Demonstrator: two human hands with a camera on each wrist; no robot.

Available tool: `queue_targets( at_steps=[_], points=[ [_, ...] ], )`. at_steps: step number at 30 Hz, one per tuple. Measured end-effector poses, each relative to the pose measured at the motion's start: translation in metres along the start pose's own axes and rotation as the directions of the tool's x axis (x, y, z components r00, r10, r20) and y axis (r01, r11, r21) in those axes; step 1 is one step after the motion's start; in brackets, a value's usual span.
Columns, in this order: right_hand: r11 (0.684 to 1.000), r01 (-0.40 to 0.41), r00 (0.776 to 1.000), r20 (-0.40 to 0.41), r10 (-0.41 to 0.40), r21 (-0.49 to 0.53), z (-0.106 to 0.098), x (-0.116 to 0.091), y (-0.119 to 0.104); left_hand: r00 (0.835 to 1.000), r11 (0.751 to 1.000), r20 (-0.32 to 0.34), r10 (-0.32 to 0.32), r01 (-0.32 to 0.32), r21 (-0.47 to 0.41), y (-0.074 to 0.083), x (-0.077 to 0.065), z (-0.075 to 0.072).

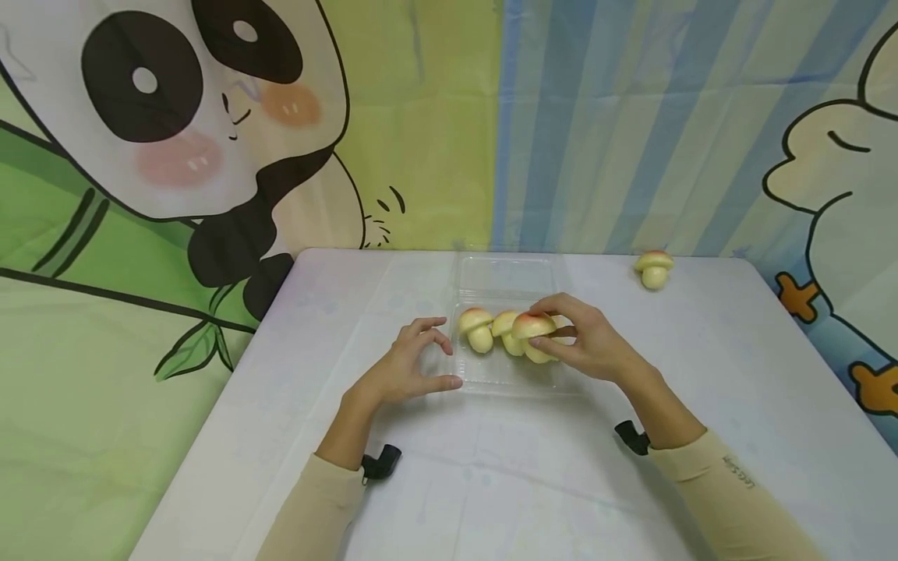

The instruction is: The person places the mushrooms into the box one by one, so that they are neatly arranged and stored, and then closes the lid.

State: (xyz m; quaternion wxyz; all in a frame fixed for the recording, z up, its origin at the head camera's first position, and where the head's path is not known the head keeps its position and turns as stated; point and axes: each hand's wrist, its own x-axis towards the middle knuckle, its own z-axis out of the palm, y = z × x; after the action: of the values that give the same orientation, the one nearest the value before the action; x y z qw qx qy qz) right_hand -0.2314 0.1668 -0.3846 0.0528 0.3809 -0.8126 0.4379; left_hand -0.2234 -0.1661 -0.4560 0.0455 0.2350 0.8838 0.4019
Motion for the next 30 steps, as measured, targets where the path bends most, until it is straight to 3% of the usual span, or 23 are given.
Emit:
queue_targets(
  at_steps=[8,14,22,30],
  points=[
    [0.999,-0.011,0.997,0.074,0.008,0.038,0.018,0.004,0.035,1.0,1.0,-0.003,-0.003,0.003,0.008,0.0,-0.001,-0.001],
    [0.996,-0.032,0.989,0.147,0.019,0.088,0.027,0.005,0.035,1.0,1.0,-0.005,-0.003,0.004,0.012,0.0,0.0,0.0],
    [0.993,0.105,0.985,0.129,-0.112,0.062,0.036,0.01,0.039,1.0,1.0,-0.003,-0.021,0.021,0.023,0.001,0.001,-0.001],
    [0.996,-0.022,0.978,0.207,0.004,0.086,0.04,0.008,0.036,1.0,1.0,-0.001,-0.019,0.019,0.023,0.001,0.001,0.0]
  ],
)
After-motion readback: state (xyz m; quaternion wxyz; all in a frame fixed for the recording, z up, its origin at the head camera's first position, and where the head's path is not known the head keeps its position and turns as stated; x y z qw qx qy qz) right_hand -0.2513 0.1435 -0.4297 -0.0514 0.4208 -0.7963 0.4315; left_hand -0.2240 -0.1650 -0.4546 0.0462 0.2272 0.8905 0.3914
